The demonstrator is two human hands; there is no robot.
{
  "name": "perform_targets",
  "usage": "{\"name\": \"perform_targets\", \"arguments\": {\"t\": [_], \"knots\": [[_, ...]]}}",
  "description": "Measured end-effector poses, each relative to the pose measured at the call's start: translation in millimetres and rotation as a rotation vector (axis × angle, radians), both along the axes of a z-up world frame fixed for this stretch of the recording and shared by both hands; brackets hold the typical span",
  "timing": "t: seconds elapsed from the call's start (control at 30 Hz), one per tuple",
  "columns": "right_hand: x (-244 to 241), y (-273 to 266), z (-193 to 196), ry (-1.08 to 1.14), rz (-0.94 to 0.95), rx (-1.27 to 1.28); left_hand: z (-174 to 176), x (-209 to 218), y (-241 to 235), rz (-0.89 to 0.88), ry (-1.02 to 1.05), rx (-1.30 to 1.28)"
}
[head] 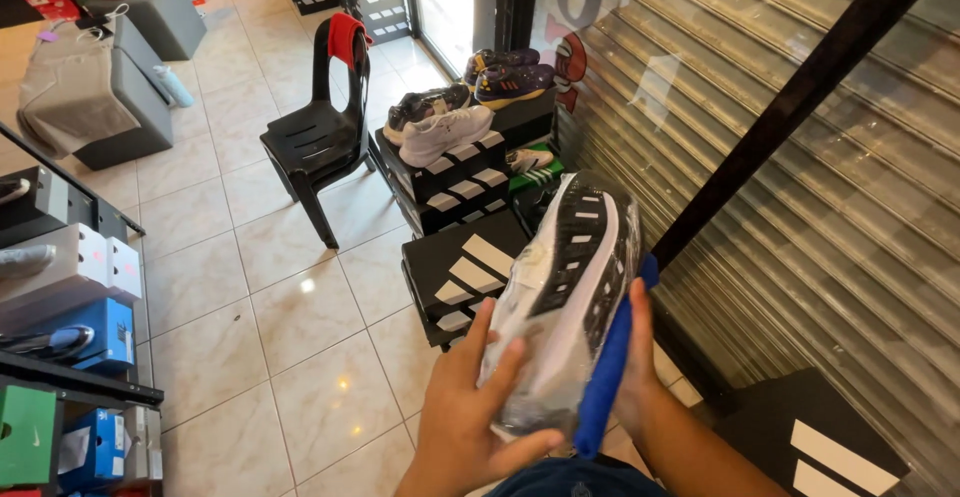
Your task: Cleaning shoe boxes and shoes using a cloth and organizing them in a warehouse setting
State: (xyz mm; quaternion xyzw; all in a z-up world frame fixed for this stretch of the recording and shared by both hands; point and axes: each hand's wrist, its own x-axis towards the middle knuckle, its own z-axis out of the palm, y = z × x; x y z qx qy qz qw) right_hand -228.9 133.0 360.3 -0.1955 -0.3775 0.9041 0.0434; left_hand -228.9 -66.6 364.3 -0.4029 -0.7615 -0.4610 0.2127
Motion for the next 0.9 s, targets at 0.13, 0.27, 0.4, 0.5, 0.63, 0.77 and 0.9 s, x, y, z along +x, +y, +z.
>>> {"name": "perform_targets", "arguments": {"t": [0.13,0.27,0.4,0.5,0.63,0.77,0.9], "knots": [[-1,1,-10,0.033,-0.003,0.049,-31,6,14,-0.089,-0.615,0.401],[-7,1,-24,0.092,0.003,0.125,-89,3,20,0.018,-1.615,0.947],[-7,-3,-48,0.136,0.029,0.197,-108,10,25,-0.286,-1.890,1.373],[2,0,-86,0.080,-0.199,0.373,-105,-6,10,-0.103,-1.903,1.545],[-31,71,-155,0.750,-0.177,0.668,-113,-4,2,-0.122,-1.871,1.547],[-56,107,-58,0.662,-0.244,1.952,-123,2,-2,-0.185,-1.851,1.485],[-28,36,37,0.680,-0.025,2.062,-129,-3,-5,-0.321,-1.789,1.482]]}}
